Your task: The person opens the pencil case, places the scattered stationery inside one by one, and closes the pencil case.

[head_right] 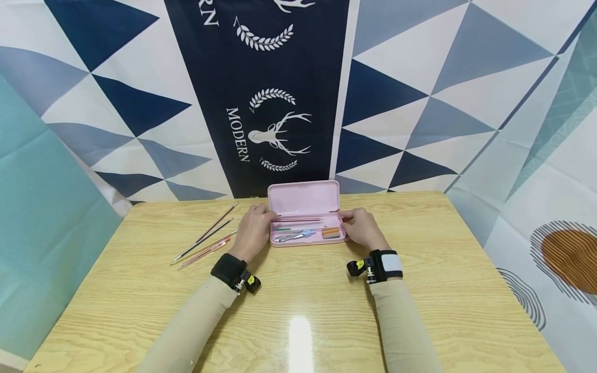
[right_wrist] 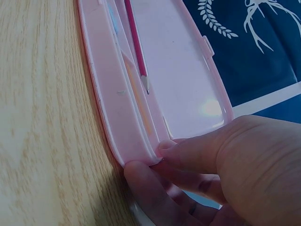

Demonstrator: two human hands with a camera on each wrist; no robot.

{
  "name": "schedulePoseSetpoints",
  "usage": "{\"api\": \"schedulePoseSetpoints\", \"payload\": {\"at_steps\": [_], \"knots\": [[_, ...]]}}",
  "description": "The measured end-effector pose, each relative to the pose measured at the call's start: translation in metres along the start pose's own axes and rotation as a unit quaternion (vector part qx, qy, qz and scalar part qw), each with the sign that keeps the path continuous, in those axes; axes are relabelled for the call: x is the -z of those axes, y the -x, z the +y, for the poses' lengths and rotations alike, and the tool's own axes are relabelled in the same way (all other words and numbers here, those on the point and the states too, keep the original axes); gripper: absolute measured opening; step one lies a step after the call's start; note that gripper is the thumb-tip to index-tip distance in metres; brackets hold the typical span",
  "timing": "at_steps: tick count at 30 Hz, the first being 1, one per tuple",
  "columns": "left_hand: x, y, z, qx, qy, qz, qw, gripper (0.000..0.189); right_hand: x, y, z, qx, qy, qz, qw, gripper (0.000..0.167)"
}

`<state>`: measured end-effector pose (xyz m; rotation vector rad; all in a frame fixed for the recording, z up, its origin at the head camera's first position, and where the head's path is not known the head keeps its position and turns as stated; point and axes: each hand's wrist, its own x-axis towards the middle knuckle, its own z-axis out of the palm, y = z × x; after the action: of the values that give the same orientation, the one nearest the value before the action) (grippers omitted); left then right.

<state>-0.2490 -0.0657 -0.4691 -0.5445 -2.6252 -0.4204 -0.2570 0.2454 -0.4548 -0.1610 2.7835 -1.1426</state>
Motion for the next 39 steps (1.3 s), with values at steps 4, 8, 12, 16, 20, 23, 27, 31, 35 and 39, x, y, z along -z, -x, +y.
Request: {"api": "schedulePoseSetpoints", "payload": {"at_steps": [4, 8, 12, 16, 20, 23, 27, 31, 35, 39], "knots": [[-0.024, -0.002, -0.014, -0.013, 0.003, 0.014, 0.9998, 0.032, 0.000, 0.000, 0.000, -0.001, 0.002, 0.001, 1.0000, 0.043], [-0.056, -0.006, -0.031, -0.022, 0.009, 0.018, 0.9996, 0.031, 0.001, 0.001, -0.001, -0.005, 0.001, -0.001, 1.0000, 0.043], [-0.072, -0.008, -0.041, -0.021, 0.026, 0.001, 0.9994, 0.030, 0.001, 0.002, -0.002, -0.009, 0.000, -0.003, 1.0000, 0.043], [-0.070, -0.009, -0.039, -0.019, 0.032, -0.011, 0.9992, 0.034, 0.001, 0.002, -0.004, -0.012, -0.003, -0.003, 0.9999, 0.043], [-0.053, -0.009, -0.024, -0.021, 0.025, -0.006, 0.9995, 0.037, 0.001, 0.003, -0.004, -0.010, -0.002, -0.004, 0.9999, 0.043], [-0.039, -0.008, -0.013, -0.026, 0.016, 0.004, 0.9995, 0.037, 0.001, 0.003, -0.004, -0.007, 0.001, -0.002, 1.0000, 0.043], [-0.016, -0.006, 0.002, -0.023, 0.010, -0.003, 0.9997, 0.035, 0.000, 0.002, -0.004, -0.004, 0.002, 0.000, 1.0000, 0.042], [-0.004, -0.006, 0.013, -0.012, 0.011, -0.025, 0.9996, 0.033, 0.000, 0.002, -0.004, -0.005, 0.002, 0.000, 1.0000, 0.043], [-0.011, -0.006, 0.010, -0.017, 0.016, -0.020, 0.9995, 0.033, 0.001, 0.003, -0.005, -0.010, -0.001, -0.004, 0.9999, 0.043], [-0.011, -0.007, 0.012, -0.020, 0.015, -0.027, 0.9993, 0.035, 0.001, 0.003, -0.004, -0.013, -0.001, -0.004, 0.9999, 0.043]]}}
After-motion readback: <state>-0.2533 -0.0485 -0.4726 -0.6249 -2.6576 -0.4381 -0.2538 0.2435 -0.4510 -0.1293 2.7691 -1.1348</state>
